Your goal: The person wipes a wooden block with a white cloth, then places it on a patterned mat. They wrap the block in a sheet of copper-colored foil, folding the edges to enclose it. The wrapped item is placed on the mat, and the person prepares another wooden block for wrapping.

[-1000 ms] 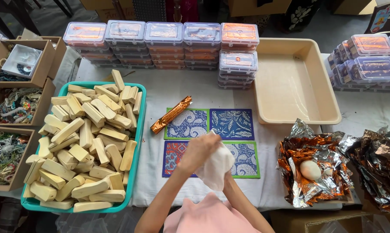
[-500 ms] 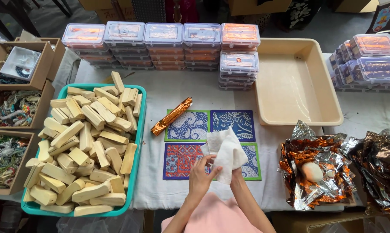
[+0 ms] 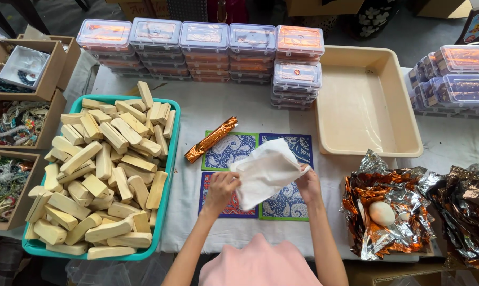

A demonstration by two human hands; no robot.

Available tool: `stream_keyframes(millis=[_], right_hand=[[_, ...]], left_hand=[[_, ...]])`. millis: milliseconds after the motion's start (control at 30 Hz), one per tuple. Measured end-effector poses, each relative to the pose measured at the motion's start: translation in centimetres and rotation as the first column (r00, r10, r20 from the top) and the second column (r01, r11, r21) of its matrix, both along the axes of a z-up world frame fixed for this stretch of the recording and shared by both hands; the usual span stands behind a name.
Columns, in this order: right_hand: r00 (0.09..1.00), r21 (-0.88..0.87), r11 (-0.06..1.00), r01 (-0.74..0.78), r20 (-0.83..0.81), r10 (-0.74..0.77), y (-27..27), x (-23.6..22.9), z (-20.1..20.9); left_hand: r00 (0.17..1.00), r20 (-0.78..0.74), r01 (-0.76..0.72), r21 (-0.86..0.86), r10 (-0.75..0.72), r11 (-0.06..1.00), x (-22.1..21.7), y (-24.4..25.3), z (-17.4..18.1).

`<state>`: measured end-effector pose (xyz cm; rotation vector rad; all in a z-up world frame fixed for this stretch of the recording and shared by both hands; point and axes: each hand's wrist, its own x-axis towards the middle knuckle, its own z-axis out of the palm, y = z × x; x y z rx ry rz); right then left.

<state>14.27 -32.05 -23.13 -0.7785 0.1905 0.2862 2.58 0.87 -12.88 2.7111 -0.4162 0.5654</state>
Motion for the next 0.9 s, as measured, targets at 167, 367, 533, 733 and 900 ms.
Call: stream_keyframes(millis=[167,367,533,733,900], right_hand=[[0.991,-0.852,0.510,0.115,0.134,0.001,-3.7,-3.2,-8.7],[0.977,-0.915,0.361,0.178,0.209,0.047,0.3,-4.7,-1.3],[0.841,-0.921,-0.015,0.390,0.350,0.412,3.8,-3.9,2.4],[0.973,-0.972,0.230,0.044,0.094,0.212,1.4,-1.6,-2.5],[0.943,-0.966,0.221,-0.133,-0.055,0.328,-1.2,-2.4,-2.2]], left_hand=[[0.950,-0.127,-0.300,-0.116,0.286,0.947,-1.4,1.4,-7.1],[0.726,-0.601,-0.625,-0.373,0.335,0.685,-3.1,-2.8,-7.3],[0.901,-0.385,-0.304,-0.238,0.198,0.922,-3.6,-5.6,-7.6],[0.984,-0.147,-0.116,-0.115,0.099,0.987,-3.9,-2.9,-7.8],[0.991,-0.114,0.080,0.133,-0.065,0.988,-6.5,0.3,-8.3]])
